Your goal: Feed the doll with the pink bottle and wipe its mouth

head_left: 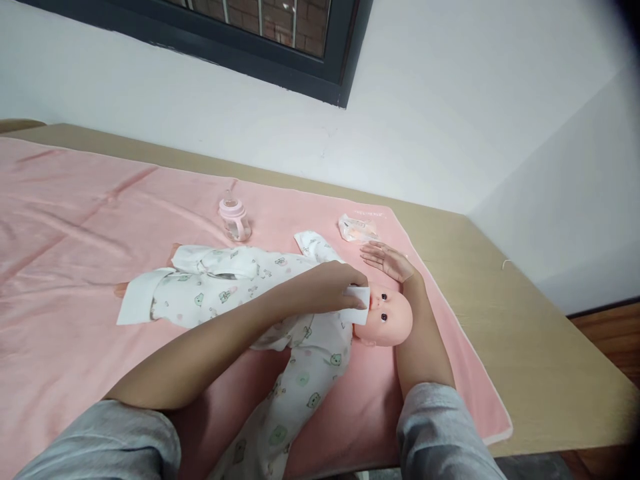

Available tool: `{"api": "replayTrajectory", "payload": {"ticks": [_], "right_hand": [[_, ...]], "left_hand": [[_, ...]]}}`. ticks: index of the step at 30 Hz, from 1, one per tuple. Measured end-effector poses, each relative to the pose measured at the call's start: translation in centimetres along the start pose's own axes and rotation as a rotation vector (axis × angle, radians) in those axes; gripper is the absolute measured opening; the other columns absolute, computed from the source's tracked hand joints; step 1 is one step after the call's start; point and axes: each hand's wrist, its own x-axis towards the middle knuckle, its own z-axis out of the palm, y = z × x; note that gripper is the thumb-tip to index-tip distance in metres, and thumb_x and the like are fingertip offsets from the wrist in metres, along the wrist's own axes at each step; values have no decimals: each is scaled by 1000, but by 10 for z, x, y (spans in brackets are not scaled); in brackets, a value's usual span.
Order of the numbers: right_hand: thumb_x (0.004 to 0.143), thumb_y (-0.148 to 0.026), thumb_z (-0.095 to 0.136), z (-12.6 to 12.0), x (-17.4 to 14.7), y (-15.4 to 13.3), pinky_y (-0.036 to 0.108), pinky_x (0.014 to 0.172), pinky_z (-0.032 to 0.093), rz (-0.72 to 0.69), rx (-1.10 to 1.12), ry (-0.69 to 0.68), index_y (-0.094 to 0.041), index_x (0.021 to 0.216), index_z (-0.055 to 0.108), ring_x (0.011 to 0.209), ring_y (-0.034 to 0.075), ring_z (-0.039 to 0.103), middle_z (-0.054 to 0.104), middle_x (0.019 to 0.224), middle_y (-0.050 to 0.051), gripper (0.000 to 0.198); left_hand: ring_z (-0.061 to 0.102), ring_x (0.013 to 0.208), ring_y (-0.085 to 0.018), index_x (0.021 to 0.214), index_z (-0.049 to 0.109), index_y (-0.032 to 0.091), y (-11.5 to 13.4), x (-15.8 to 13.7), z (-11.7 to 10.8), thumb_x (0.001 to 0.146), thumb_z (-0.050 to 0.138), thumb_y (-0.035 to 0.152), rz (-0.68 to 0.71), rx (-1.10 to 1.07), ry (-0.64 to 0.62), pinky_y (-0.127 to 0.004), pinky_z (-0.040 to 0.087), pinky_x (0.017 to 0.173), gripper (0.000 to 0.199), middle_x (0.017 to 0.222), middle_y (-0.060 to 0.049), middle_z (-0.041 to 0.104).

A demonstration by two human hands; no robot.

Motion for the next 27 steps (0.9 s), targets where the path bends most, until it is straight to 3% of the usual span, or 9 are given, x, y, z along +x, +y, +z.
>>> {"api": "replayTrajectory", "payload": {"ticks": [6,17,27], "right_hand": [[80,-41,69,-2,4,3,50,115,40,15,-1,38,-25,114,61,118,24,64,68,125,8,39],[83,-37,67,-6,7,6,51,114,42,1,10,49,-24,114,61,117,25,65,69,123,8,35],[84,-34,67,-6,6,6,51,115,40,-6,20,40,-24,114,63,119,25,64,70,121,7,33]], "left_hand": [[52,70,-17,71,52,19,1,2,6,80,55,27,-21,37,31,-30,32,61,12,72,1,57],[49,67,-15,76,54,20,-6,4,15,79,52,22,75,90,98,-28,30,60,4,69,3,55],[46,62,-13,70,49,19,-7,6,21,79,53,21,116,129,118,-28,28,59,11,64,4,52]]}}
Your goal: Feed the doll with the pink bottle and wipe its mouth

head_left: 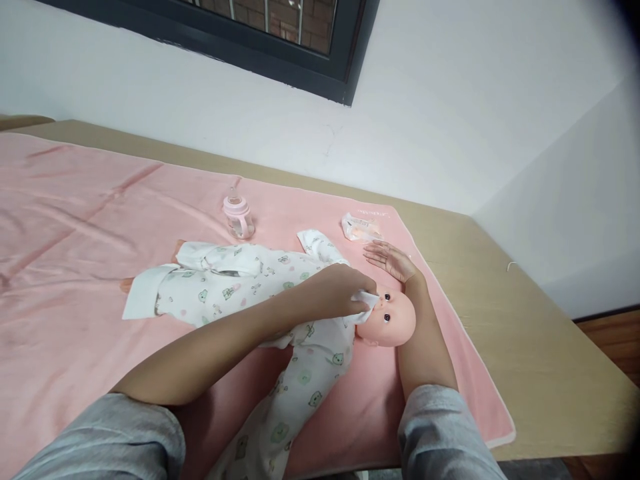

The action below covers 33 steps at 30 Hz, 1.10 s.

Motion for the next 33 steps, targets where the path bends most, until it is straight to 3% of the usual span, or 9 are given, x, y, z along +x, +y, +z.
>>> {"api": "replayTrajectory", "payload": {"ticks": [19,29,33], "right_hand": [[82,-36,69,1,0,0,51,115,40,-12,1,0,-24,113,64,118,26,64,69,123,8,33],[82,-38,69,3,-1,0,51,115,40,-14,-20,2,-25,113,63,117,25,65,69,124,8,34],[85,-35,66,4,-3,-1,49,114,41,-29,-22,1,-24,114,62,117,24,65,69,123,8,32]], "left_hand": [[44,63,-14,68,41,19,1,-1,-9,79,50,20,-65,42,2,-29,29,60,15,64,4,49],[54,72,-16,77,55,20,-5,0,-6,81,51,21,-53,96,39,-30,35,68,7,75,2,61],[58,79,-18,87,62,21,-8,0,-4,82,52,19,-60,92,57,-32,37,74,12,84,1,67]]}}
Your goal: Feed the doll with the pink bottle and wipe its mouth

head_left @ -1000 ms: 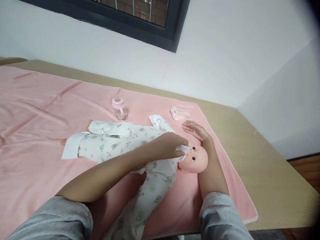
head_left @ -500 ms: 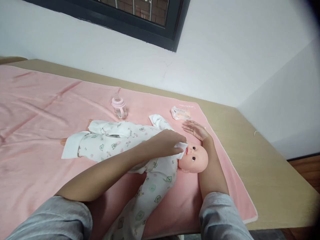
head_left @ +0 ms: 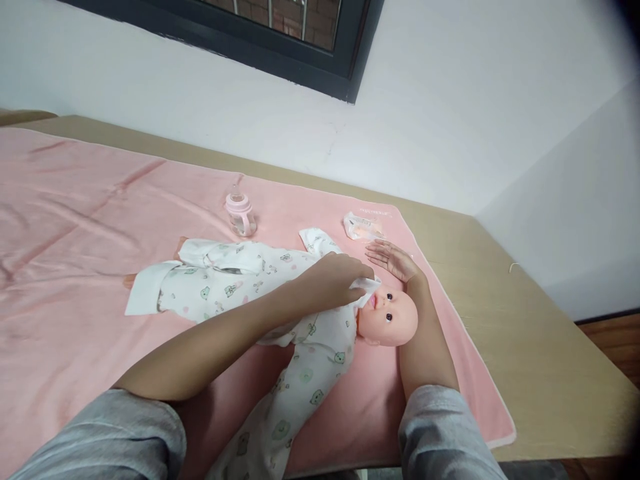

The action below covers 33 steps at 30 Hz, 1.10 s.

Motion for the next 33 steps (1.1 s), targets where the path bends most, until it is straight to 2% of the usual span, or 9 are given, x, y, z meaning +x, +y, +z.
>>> {"api": "replayTrajectory", "payload": {"ticks": [5,13,19,23,27,33], "right_hand": [[85,-34,66,2,0,-1,49,114,42,7,22,13,-23,115,62,116,25,65,69,122,9,32],[84,-33,67,6,-2,-3,49,114,42,18,22,36,-23,112,63,113,24,67,71,119,7,30],[83,-34,67,7,-3,-4,49,114,41,19,15,41,-24,111,64,114,24,66,71,119,7,30],[83,-35,67,6,-2,-3,49,115,41,19,-1,43,-25,112,63,115,24,66,71,119,7,31],[83,-35,67,6,-3,-4,49,115,41,22,3,43,-24,113,63,115,25,66,70,120,8,32],[83,-34,68,7,-4,-4,51,115,41,-4,17,9,-24,113,63,119,26,64,69,123,8,32]], "left_hand": [[58,79,-19,89,65,21,-1,2,2,83,52,19,-20,40,-19,-33,37,74,14,84,0,67],[59,85,-19,93,69,22,0,3,2,86,53,18,-22,21,25,-33,38,79,18,85,0,66],[59,80,-18,91,72,23,-1,4,4,87,51,17,1,42,49,-32,39,76,22,81,-1,64],[60,81,-17,96,73,23,5,2,0,87,51,15,-3,-19,99,-30,40,74,25,80,-1,64],[59,79,-15,97,74,24,14,-3,-4,89,50,15,8,-102,56,-28,39,70,27,82,0,64],[56,76,-15,100,74,27,16,-4,1,88,48,14,30,-67,18,-28,38,68,31,78,0,58]]}}
